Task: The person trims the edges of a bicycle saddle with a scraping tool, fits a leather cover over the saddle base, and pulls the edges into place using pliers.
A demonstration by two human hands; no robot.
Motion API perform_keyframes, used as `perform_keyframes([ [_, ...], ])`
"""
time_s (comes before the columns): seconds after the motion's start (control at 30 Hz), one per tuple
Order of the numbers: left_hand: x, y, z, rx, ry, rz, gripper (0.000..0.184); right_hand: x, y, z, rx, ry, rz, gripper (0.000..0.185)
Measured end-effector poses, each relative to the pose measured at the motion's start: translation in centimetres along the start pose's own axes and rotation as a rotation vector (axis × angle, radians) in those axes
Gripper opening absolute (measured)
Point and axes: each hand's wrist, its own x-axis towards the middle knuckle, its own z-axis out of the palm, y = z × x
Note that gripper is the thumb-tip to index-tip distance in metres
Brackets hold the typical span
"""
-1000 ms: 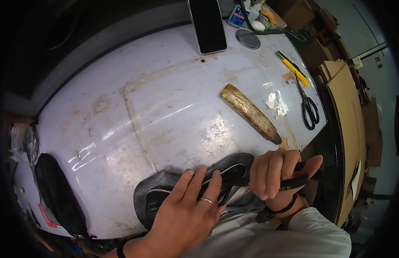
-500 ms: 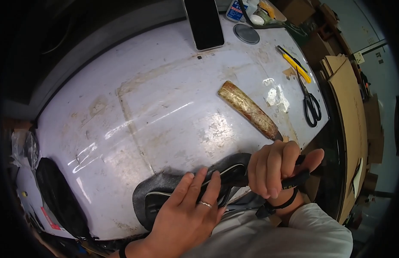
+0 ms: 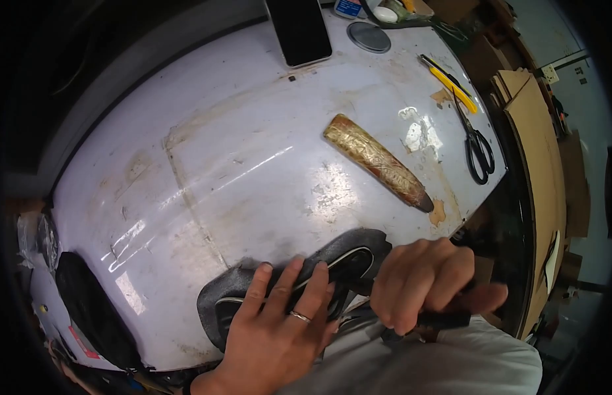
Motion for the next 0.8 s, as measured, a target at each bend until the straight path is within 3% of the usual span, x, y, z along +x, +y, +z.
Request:
perform_keyframes([
  [0.2, 0.1, 0.1, 0.0, 0.018, -0.005, 0.011, 0.042, -2.1, 0.8, 0.0, 0.162, 0.311, 0.006, 0.072],
  [0.3, -0.1, 0.0, -0.1, 0.006, -0.016, 0.005, 0.043, -1.0, 0.5, -0.3, 0.16, 0.242, -0.006, 0.07],
  [0.37, -0.3, -0.1, 0.0, 0.005, -0.024, 0.002, 0.044, 0.5, -0.4, -0.1, 0.047, -0.098, 0.024, 0.065],
  [0.4, -0.4, -0.2, -0.1, 0.002, -0.027, -0.003, 0.045, 0.6, 0.1, 0.9, -0.032, -0.138, -0.09, 0.058],
  [0.43, -0.3, -0.3, -0.2, 0.008, -0.03, -0.011, 0.045, 0.5, 0.6, 1.1, -0.057, -0.239, -0.13, 0.065],
  [0.53, -0.1, -0.6, -0.3, 0.066, -0.085, 0.027, 0.05, 0.9, 0.1, 2.0, -0.107, -0.253, -0.07, 0.065],
  [0.6, -0.4, -0.9, 0.1, 0.079, -0.083, 0.037, 0.049, 1.1, -0.6, 1.9, -0.033, -0.126, 0.008, 0.063],
  [0.7, -0.2, -0.1, -0.1, 0.024, -0.048, -0.008, 0.048, 1.6, -3.2, 0.3, 0.143, -0.126, -0.045, 0.06],
  [0.8, 0.3, 0.1, -0.3, 0.082, -0.087, -0.002, 0.048, -0.3, -6.7, -0.9, -0.003, -0.064, -0.01, 0.066],
])
